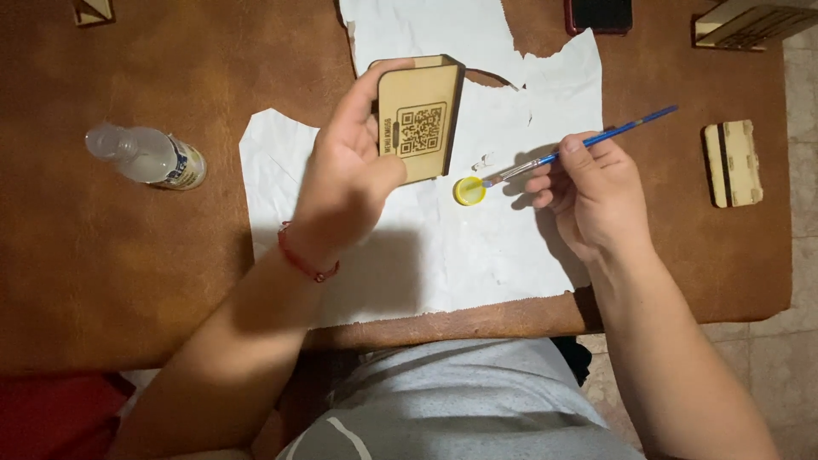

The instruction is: Applying glue to the edges of laser-cut wooden pieces using a paintbrush for assembly.

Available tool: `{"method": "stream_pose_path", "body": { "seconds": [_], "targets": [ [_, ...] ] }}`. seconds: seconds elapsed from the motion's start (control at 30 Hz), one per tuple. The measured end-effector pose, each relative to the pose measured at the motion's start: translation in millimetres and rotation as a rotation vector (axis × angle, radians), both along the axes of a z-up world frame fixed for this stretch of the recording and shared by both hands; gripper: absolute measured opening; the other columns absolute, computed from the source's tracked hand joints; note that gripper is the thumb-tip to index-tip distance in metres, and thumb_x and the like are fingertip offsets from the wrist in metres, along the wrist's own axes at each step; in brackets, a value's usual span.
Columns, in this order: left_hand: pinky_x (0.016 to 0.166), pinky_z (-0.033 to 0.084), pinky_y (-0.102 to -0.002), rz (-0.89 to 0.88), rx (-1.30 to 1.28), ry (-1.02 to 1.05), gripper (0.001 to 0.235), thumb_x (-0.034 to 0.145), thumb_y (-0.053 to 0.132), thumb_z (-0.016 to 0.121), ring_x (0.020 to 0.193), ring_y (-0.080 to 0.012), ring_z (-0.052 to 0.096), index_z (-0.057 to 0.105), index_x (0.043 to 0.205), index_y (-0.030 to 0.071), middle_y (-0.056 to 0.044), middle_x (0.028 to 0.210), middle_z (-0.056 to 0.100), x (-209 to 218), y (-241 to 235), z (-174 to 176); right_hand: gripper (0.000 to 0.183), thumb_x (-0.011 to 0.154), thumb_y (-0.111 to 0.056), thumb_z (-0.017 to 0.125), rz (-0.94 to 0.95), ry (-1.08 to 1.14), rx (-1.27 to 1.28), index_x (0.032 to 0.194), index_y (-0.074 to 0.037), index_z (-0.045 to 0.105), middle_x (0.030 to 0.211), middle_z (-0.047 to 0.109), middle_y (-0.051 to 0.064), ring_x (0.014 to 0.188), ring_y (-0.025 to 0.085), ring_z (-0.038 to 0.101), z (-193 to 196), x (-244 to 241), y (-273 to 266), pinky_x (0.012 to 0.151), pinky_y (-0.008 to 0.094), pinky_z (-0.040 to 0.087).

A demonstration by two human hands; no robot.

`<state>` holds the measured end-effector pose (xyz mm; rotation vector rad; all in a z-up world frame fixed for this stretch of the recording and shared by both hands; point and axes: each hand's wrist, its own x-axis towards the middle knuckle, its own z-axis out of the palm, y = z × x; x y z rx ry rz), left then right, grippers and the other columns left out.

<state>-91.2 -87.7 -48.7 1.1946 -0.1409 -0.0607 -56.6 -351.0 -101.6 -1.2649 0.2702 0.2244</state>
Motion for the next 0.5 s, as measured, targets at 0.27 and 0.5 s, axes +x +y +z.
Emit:
{"method": "stream_pose_path", "body": {
  "seconds": [0.27,0.5],
  "targets": [
    [0.064,0.039,-0.024,0.025,-0.110,0.144,0.069,0.073,-0.007,0.039,0.079,-0.0109,0.052,0.041,0.141,0.006,-0.006,0.095,0.059,5,2,-17,0.023,0.099,-0.028,0.065,-0.042,0.048,0.043,0.089,-0.011,0.054,0.072,0.067,0.012,0.059,0.016,0.068,21,-4,-5,0.045,0.021,0.053],
    [0.076,0.060,-0.042,-0.035,-0.322,0.285,0.051,0.076,-0.006,0.038,0.100,-0.0300,0.067,0.053,0.125,-0.003,-0.017,0.109,0.067,5,0,-17,0.029,0.092,-0.031,0.070,-0.131,0.012,0.126,0.096,-0.011,0.050,0.072,0.065,0.012,0.059,0.018,0.067,66,-9,13,0.044,0.021,0.053]
  ]
}}
